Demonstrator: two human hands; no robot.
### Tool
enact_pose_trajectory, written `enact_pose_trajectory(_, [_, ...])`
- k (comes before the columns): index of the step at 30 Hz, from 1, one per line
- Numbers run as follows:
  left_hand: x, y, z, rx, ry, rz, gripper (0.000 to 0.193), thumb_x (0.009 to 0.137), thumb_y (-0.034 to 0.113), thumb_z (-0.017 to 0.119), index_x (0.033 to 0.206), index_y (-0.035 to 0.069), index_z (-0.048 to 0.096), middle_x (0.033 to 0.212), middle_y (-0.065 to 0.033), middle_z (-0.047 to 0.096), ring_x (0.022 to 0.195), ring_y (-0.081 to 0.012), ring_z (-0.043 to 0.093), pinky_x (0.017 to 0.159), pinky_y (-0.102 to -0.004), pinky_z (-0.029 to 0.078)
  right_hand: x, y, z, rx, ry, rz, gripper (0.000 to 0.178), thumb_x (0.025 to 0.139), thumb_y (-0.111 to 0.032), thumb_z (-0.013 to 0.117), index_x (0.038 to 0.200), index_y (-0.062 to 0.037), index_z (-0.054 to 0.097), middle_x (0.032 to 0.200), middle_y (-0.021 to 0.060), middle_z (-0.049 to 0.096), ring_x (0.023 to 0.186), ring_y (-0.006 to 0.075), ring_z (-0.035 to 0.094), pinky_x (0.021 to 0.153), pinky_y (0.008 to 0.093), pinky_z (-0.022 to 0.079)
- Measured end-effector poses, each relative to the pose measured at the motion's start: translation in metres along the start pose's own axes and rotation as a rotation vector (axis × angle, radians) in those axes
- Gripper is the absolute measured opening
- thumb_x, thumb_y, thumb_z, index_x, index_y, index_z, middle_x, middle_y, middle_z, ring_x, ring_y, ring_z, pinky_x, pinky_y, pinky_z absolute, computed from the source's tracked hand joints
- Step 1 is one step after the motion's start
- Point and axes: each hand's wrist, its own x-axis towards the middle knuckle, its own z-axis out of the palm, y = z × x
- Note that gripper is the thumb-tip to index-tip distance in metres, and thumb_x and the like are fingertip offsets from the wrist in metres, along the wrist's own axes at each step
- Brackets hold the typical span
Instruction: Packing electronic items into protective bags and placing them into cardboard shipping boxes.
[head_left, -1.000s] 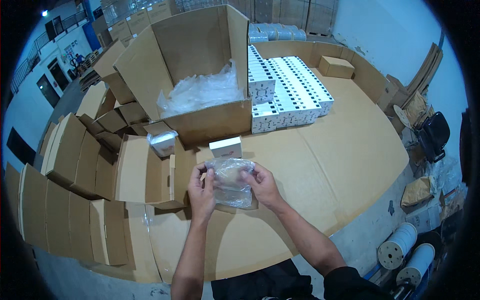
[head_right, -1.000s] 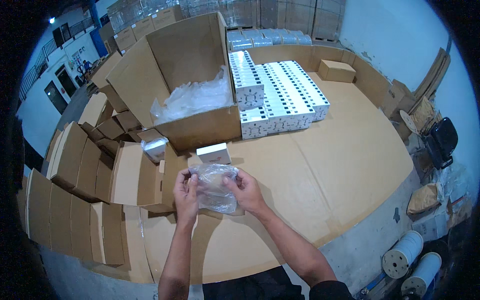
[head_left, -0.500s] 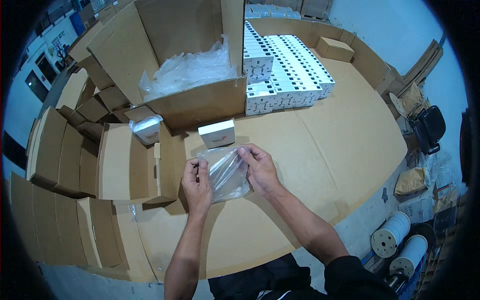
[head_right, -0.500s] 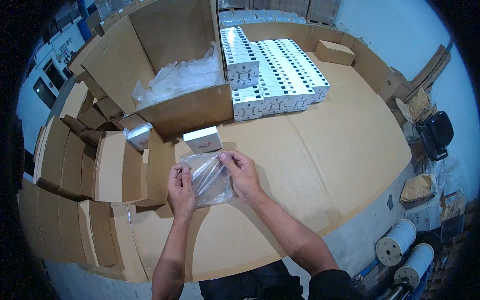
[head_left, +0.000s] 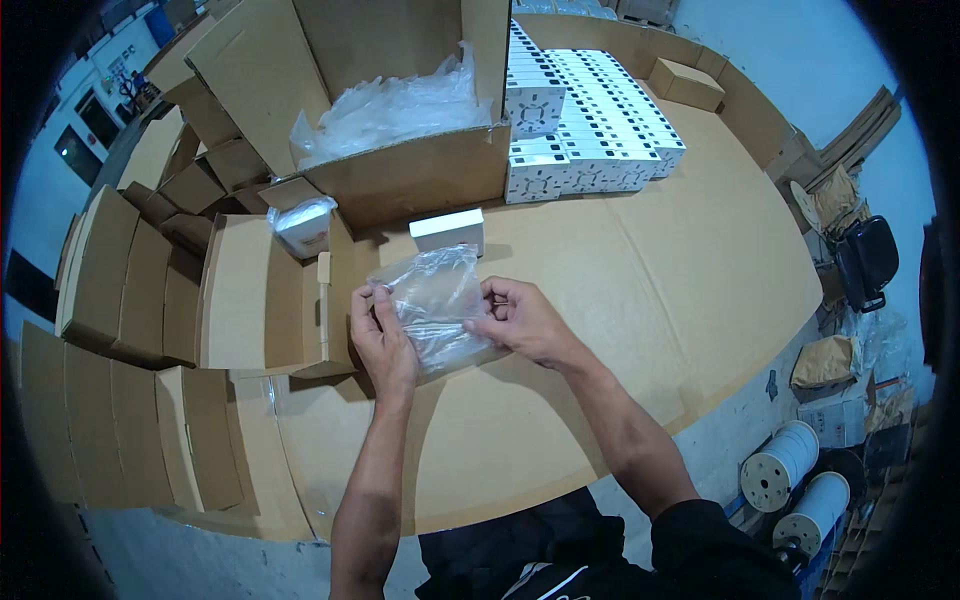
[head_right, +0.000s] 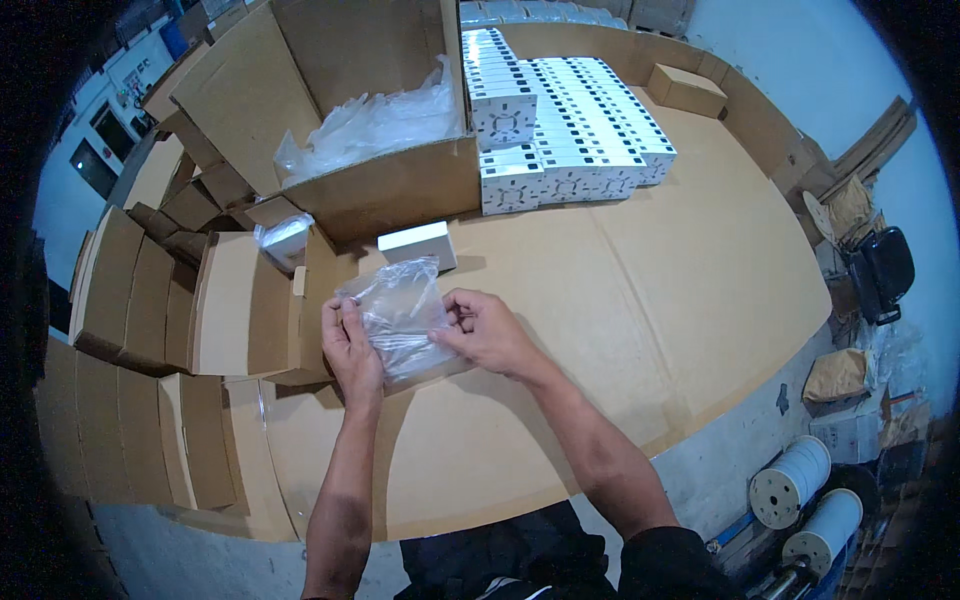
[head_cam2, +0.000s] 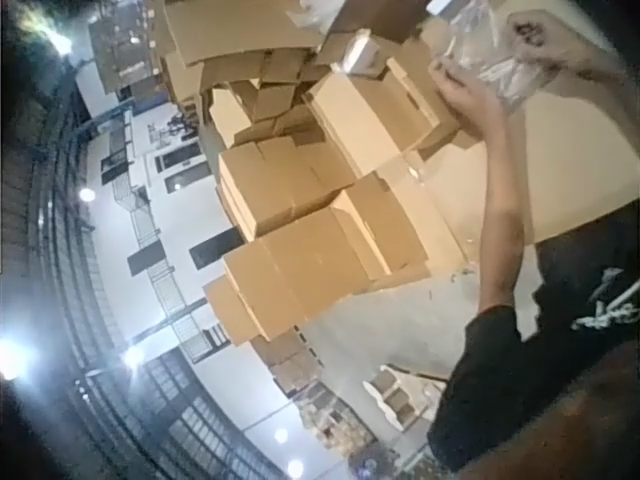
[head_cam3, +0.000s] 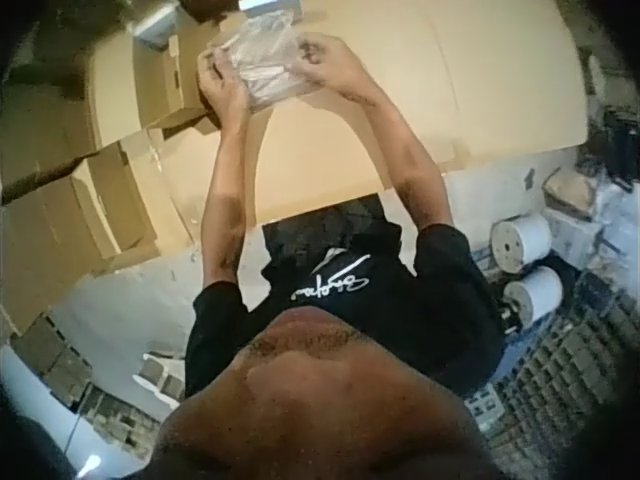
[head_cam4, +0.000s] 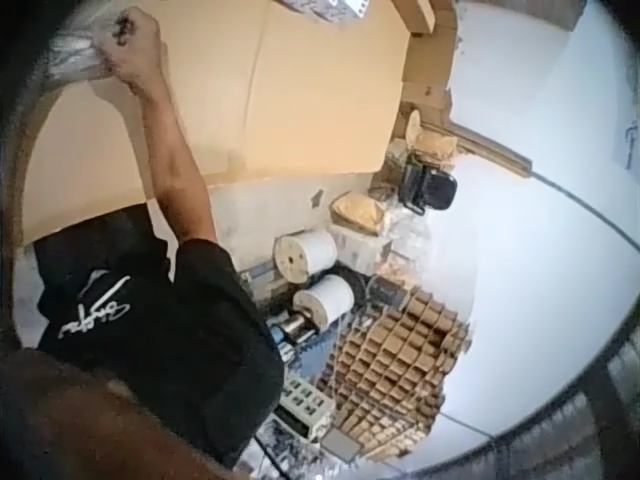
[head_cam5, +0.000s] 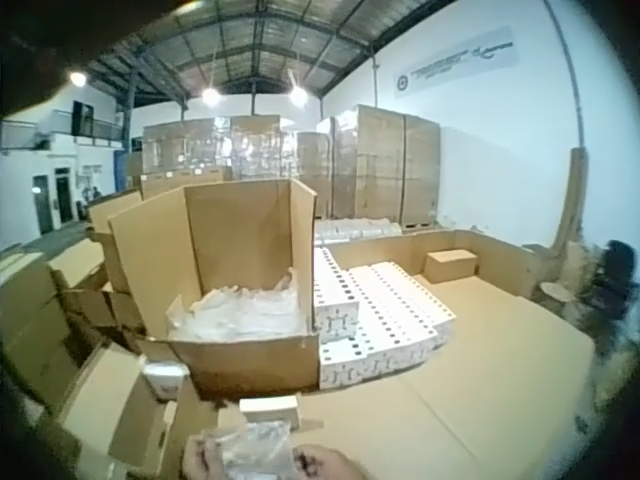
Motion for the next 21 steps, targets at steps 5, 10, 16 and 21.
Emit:
enact_pose_trajectory(5, [0.002, 0.002, 0.002, 0.015, 0.056, 0.014, 0.026, 0.109, 0.026, 0.048, 0.099, 0.002, 0.054, 0.083, -0.0013, 0.054, 0.07, -0.0081, 0.048, 0.063, -0.0254, 0.044, -0.004, -0.022, -0.02, 0.07, -0.084, 0.201, 0.024, 0.088, -0.005, 0.076, 0.106, -0.002, 0.061, 0.07, -0.005, 0.056, 0.061, 0.0035, 0.054, 0.052, 0.0197, 0.042])
enact_pose_trajectory(10, [0.006, -0.006, -0.001, 0.065, 0.064, 0.12, 0.025, 0.109, 0.025, 0.047, 0.102, 0.002, 0.054, 0.083, -0.0008, 0.055, 0.075, -0.0082, 0.048, 0.068, -0.0249, 0.044, -0.001, -0.019, -0.028, 0.067, -0.113, 0.177, 0.026, 0.088, -0.005, 0.076, 0.108, -0.0019, 0.06, 0.07, -0.0044, 0.056, 0.061, 0.004, 0.053, 0.052, 0.0199, 0.043])
enact_pose_trajectory(16, [0.007, -0.019, -0.001, 0.007, -0.023, 0.127, 0.024, 0.108, 0.025, 0.05, 0.103, 0.002, 0.056, 0.082, -0.0001, 0.057, 0.07, -0.0057, 0.047, 0.062, -0.0242, 0.041, 0.005, -0.004, -0.007, 0.148, -0.007, 0.005, 0.027, 0.094, -0.012, 0.072, 0.115, -0.0011, 0.06, 0.091, -0.0023, 0.062, 0.073, 0.0046, 0.056, 0.06, 0.0216, 0.047])
enact_pose_trajectory(21, [-0.003, -0.005, -0.001, 0.059, -0.228, -0.026, 0.023, 0.107, 0.025, 0.052, 0.102, 0.003, 0.056, 0.08, 0.0017, 0.056, 0.069, -0.0051, 0.046, 0.06, -0.0244, 0.039, 0.012, 0.002, 0.0, 0.064, 0.25, -0.042, 0.02, 0.103, -0.019, 0.06, 0.113, -0.0015, 0.063, 0.087, -0.002, 0.063, 0.074, 0.0036, 0.056, 0.065, 0.0225, 0.048])
